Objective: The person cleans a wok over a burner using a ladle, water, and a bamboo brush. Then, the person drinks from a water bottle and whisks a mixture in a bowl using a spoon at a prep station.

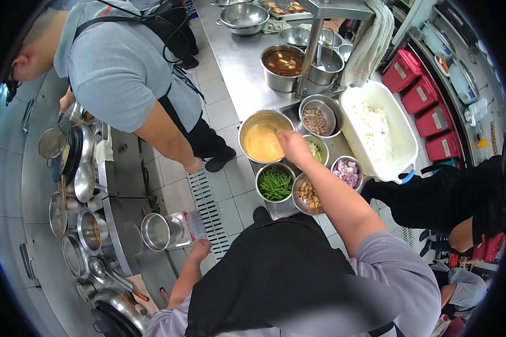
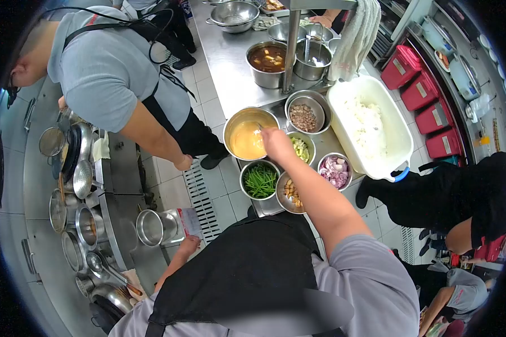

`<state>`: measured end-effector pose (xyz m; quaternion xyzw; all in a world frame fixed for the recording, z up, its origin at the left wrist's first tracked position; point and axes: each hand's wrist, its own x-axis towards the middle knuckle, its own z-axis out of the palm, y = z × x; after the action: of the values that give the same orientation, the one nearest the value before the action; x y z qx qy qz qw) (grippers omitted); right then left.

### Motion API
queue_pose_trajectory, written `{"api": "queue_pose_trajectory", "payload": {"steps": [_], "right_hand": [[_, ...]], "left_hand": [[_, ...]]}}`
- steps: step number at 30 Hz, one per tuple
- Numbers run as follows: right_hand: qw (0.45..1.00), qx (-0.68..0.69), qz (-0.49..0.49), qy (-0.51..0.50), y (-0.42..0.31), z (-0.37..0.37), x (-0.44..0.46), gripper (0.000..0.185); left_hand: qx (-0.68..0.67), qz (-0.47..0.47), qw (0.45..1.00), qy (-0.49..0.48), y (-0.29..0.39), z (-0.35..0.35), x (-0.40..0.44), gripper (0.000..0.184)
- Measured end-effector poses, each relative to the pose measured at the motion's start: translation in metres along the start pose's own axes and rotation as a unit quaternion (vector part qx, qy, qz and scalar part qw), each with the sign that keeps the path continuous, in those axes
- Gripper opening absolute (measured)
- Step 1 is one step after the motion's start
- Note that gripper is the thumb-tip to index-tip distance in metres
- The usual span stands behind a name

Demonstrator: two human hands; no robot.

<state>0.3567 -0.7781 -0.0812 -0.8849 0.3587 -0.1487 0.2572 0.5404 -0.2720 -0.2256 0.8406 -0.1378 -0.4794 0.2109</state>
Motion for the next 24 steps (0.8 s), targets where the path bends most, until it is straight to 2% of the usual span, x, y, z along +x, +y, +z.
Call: {"api": "queue_pose_trajectory", "payload": {"steps": [1, 2, 3, 4, 5, 6, 7, 8, 9, 10, 11, 12, 13, 15, 16, 17, 18, 19, 21, 23, 24], "right_hand": [[0.992, 0.106, 0.055, 0.041, 0.002, -0.005, 0.004, 0.021], [0.964, 0.215, 0.153, -0.03, 0.008, -0.013, 0.006, 0.025], [0.964, 0.215, 0.154, -0.03, 0.008, -0.014, 0.005, 0.025], [0.913, 0.323, 0.232, -0.092, 0.007, -0.018, 0.003, 0.023], [0.841, 0.423, 0.303, -0.149, 0.006, -0.02, 0.003, 0.022], [0.826, 0.452, 0.307, -0.139, 0.004, -0.02, 0.001, 0.02], [0.826, 0.452, 0.307, -0.137, 0.005, -0.022, 0.002, 0.02], [0.787, 0.506, 0.329, -0.128, 0.007, -0.024, 0.0, 0.021], [0.744, 0.558, 0.348, -0.117, 0.01, -0.026, -0.002, 0.022], [0.721, 0.586, 0.351, -0.116, 0.015, -0.028, -0.003, 0.023], [0.721, 0.586, 0.351, -0.116, 0.021, -0.03, -0.005, 0.023], [0.693, 0.621, 0.348, -0.112, 0.027, -0.032, -0.007, 0.024], [0.664, 0.655, 0.343, -0.109, 0.031, -0.035, -0.009, 0.024], [0.657, 0.663, 0.342, -0.107, 0.036, -0.041, -0.012, 0.026], [0.648, 0.678, 0.331, -0.101, 0.039, -0.044, -0.013, 0.025], [0.639, 0.693, 0.32, -0.095, 0.041, -0.047, -0.014, 0.023], [0.649, 0.691, 0.305, -0.092, 0.043, -0.049, -0.015, 0.025], [0.649, 0.692, 0.304, -0.091, 0.041, -0.053, -0.015, 0.025], [0.683, 0.665, 0.292, -0.075, 0.034, -0.067, -0.016, 0.028], [0.694, 0.657, 0.287, -0.068, 0.024, -0.079, -0.015, 0.029], [0.732, 0.628, 0.258, -0.053, 0.019, -0.085, -0.015, 0.028]], "left_hand": [[0.039, -0.011, 0.999, -0.023, 0.0, -0.001, -0.006, 0.027], [0.06, -0.016, 0.997, -0.035, -0.01, -0.001, -0.003, 0.026], [0.08, -0.021, 0.995, -0.048, -0.014, -0.002, -0.004, 0.024], [0.27, 0.181, 0.94, -0.102, -0.052, -0.002, 0.011, 0.022], [0.363, 0.275, 0.88, -0.134, -0.061, -0.002, 0.015, 0.022], [0.438, 0.374, 0.804, -0.146, -0.069, -0.002, 0.018, 0.021], [0.35, 0.272, 0.88, -0.169, -0.067, -0.004, 0.009, 0.024], [0.303, 0.217, 0.91, -0.182, -0.063, -0.004, 0.001, 0.025], [0.254, 0.162, 0.935, -0.189, -0.059, -0.004, -0.007, 0.027], [0.256, 0.105, 0.947, -0.166, -0.055, -0.001, -0.007, 0.029], [0.257, 0.076, 0.951, -0.154, -0.051, -0.002, -0.005, 0.029], [0.257, 0.048, 0.955, -0.142, -0.046, -0.002, -0.004, 0.03], [0.392, 0.188, 0.892, -0.123, -0.051, -0.005, 0.008, 0.028], [0.511, 0.32, 0.792, -0.097, -0.055, -0.001, 0.022, 0.026], [0.306, 0.158, 0.937, -0.065, -0.05, 0.005, 0.023, 0.027], [0.193, 0.067, 0.977, -0.057, -0.046, 0.008, 0.024, 0.027], [0.073, -0.018, 0.997, -0.027, -0.041, 0.012, 0.024, 0.028], [0.037, -0.01, 0.999, -0.031, -0.028, 0.01, 0.018, 0.03], [0.002, -0.001, 0.999, -0.035, -0.012, 0.008, 0.009, 0.032], [0.024, 0.008, 0.999, -0.035, -0.009, 0.007, 0.007, 0.033], [0.031, 0.011, 0.999, -0.035, -0.007, 0.006, 0.006, 0.034]]}}
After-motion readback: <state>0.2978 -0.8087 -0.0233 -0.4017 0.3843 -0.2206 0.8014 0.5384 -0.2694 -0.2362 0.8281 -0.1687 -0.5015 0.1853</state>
